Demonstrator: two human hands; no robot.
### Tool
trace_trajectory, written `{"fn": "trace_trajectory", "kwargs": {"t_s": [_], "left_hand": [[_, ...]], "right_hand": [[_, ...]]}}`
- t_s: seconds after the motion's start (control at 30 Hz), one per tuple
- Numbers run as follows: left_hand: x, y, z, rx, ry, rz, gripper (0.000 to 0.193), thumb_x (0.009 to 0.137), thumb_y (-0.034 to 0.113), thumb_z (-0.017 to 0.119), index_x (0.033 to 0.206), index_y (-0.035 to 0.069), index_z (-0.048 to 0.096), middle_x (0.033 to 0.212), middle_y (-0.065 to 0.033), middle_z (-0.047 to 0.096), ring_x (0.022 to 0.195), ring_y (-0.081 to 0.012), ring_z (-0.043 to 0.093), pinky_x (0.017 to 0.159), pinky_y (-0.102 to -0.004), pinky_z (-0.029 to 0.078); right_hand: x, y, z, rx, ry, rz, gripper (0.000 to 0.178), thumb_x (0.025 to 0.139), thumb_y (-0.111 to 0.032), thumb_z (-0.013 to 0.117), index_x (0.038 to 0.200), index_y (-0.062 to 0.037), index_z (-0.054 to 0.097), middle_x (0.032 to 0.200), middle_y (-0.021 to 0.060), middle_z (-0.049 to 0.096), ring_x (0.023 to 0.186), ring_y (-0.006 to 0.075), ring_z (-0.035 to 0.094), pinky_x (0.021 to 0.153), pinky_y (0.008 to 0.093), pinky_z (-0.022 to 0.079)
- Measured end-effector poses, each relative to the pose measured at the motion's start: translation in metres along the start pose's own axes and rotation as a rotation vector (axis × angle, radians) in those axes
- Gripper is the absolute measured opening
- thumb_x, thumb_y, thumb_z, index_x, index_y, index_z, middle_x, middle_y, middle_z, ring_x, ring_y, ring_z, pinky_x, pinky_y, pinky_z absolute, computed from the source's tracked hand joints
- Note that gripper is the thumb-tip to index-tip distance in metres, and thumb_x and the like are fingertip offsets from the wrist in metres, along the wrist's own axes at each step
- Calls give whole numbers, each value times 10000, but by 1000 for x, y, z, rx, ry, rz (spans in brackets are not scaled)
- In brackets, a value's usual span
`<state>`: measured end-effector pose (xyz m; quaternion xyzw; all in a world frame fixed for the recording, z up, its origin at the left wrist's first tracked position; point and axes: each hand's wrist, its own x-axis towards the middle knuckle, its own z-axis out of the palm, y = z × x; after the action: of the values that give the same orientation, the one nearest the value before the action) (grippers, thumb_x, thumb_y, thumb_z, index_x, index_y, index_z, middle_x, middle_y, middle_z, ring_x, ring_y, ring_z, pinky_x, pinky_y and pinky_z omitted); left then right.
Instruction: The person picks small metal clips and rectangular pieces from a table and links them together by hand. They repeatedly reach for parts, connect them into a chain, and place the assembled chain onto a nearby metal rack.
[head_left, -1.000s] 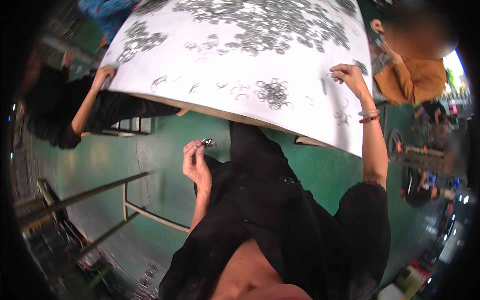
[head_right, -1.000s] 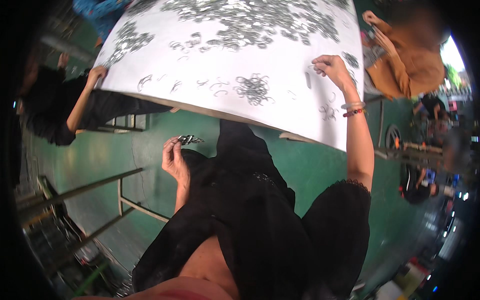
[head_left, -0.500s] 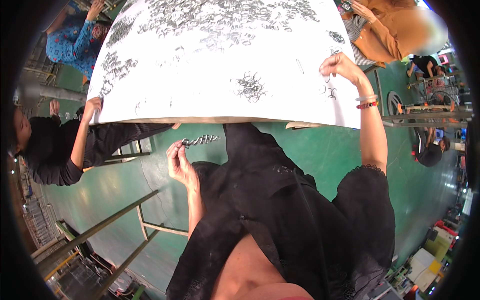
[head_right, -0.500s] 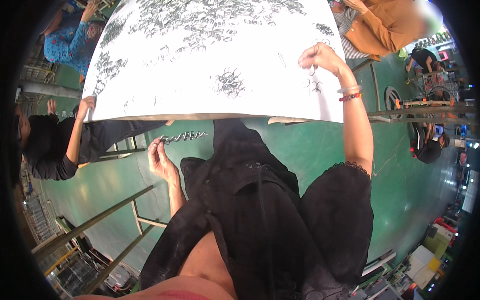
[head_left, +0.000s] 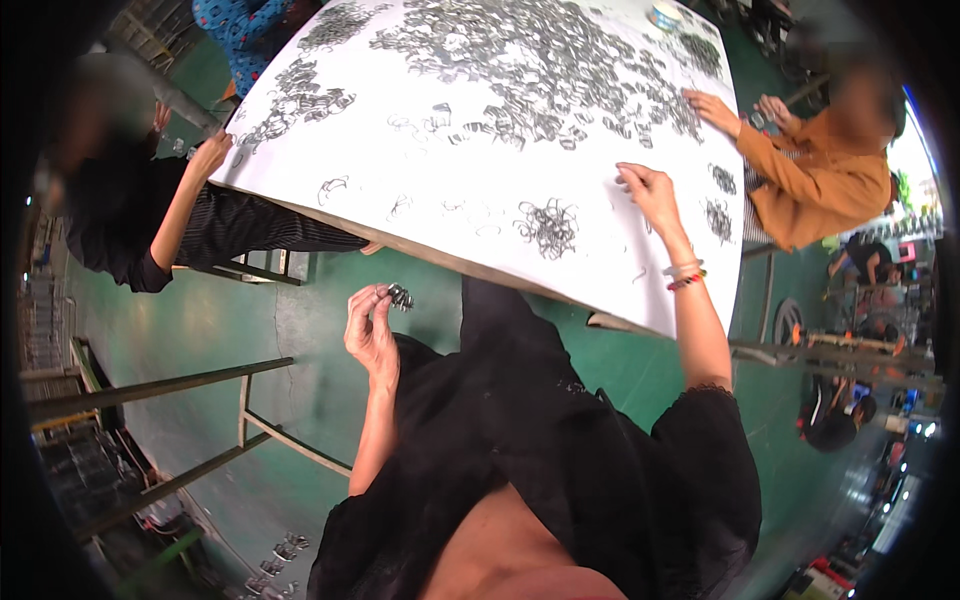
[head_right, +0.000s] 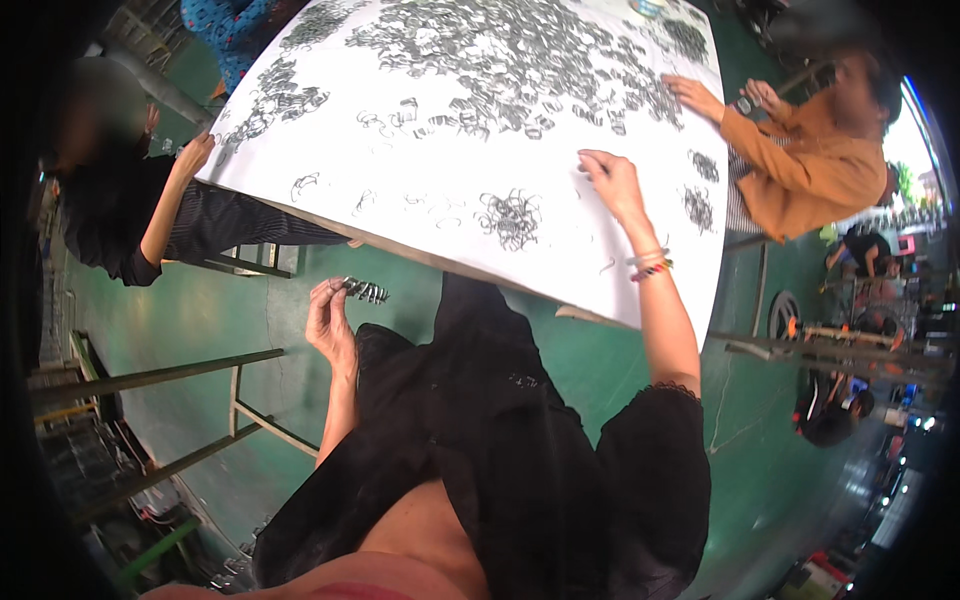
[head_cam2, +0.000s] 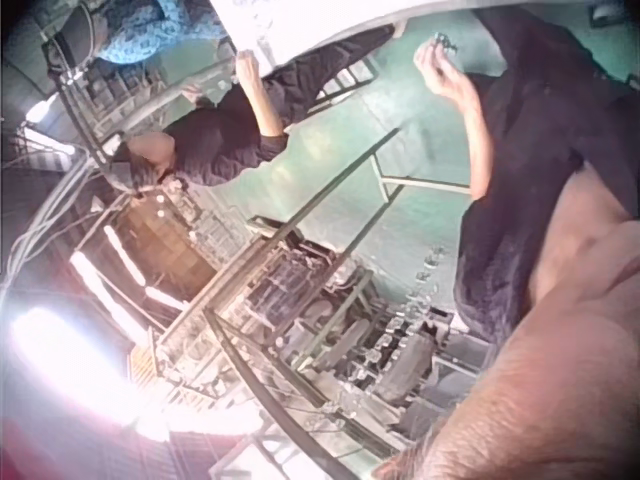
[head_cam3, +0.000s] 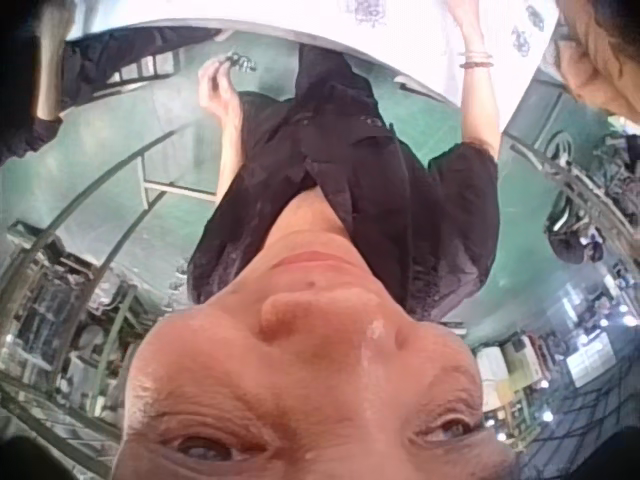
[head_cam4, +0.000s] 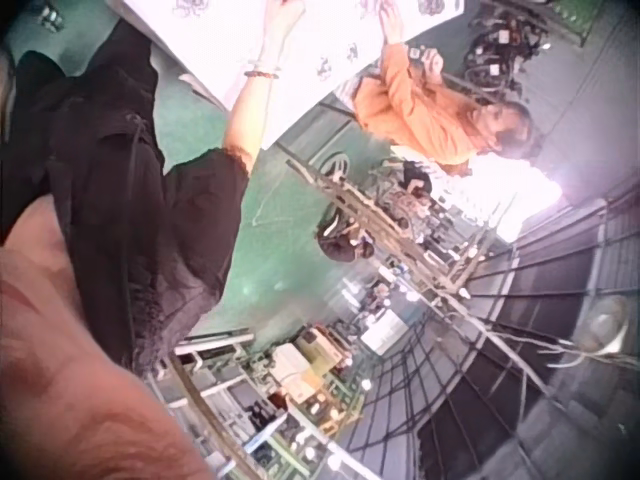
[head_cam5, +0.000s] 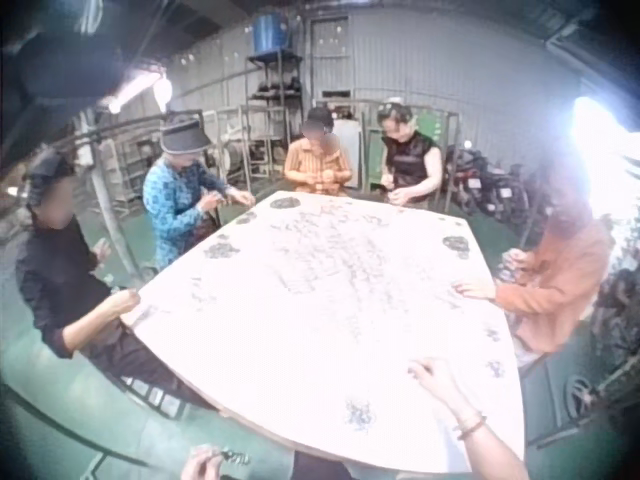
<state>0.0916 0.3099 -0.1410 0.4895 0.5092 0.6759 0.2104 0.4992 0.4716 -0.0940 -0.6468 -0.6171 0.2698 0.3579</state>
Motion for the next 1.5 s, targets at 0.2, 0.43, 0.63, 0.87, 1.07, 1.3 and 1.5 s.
{"fn": "trace_trajectory", "kwargs": {"t_s": [0.2, 0.43, 0.63, 0.87, 1.07, 1.3, 1.5], "left_hand": [[3, 16, -5, 93, 24, 81, 111, 769, -133, 609, 828, -39, 599, 856, -127, 638, 868, -243, 595, 752, -341, 496], [2, 34, -6, 99, -4, 46, 111, 769, -123, 620, 843, -40, 607, 864, -114, 642, 858, -240, 595, 747, -327, 497], [4, 43, -9, 149, -80, 108, 126, 763, -132, 614, 848, -40, 608, 861, -119, 643, 856, -242, 595, 756, -324, 493], [7, 34, -6, 114, -70, 152, 130, 757, -138, 616, 847, -45, 603, 858, -124, 643, 846, -251, 600, 758, -332, 496], [-3, 33, -15, 117, -30, 83, 148, 749, -139, 610, 863, -44, 606, 862, -131, 644, 837, -250, 613, 736, -323, 503], [18, 41, -10, 224, -214, 81, 161, 734, -66, 668, 879, -4, 637, 834, -91, 639, 814, -239, 610, 715, -320, 496], [31, 51, 2, 281, -277, 118, 172, 721, -51, 688, 879, 1, 643, 840, -86, 643, 811, -238, 606, 702, -333, 495]], "right_hand": [[96, 19, 74, -498, 197, -354, 299, 864, -214, 617, 946, 72, 644, 884, 304, 578, 832, 439, 570, 783, 464, 467], [128, 26, 73, -500, -92, -40, 298, 752, -70, 668, 1013, 54, 597, 920, 313, 595, 872, 446, 598, 762, 485, 498], [111, 9, 76, -543, 57, -293, 170, 760, -66, 629, 900, 30, 637, 865, 284, 626, 862, 426, 611, 770, 474, 492], [143, 50, 76, -390, -18, -38, 270, 818, -223, 648, 757, 35, 599, 622, 169, 626, 545, 235, 632, 526, 360, 497], [40, -49, 91, 378, -137, -75, 150, 822, -35, 587, 955, 23, 548, 700, 65, 583, 475, 119, 528, 482, 262, 458], [-106, -193, 163, 340, -479, -353, 286, 780, 5, 636, 1062, -42, 640, 878, 91, 676, 725, 130, 661, 627, 252, 537], [-102, -207, 159, 418, -546, -418, 229, 769, 38, 627, 977, -28, 696, 893, 83, 677, 736, 128, 663, 647, 238, 549]]}}
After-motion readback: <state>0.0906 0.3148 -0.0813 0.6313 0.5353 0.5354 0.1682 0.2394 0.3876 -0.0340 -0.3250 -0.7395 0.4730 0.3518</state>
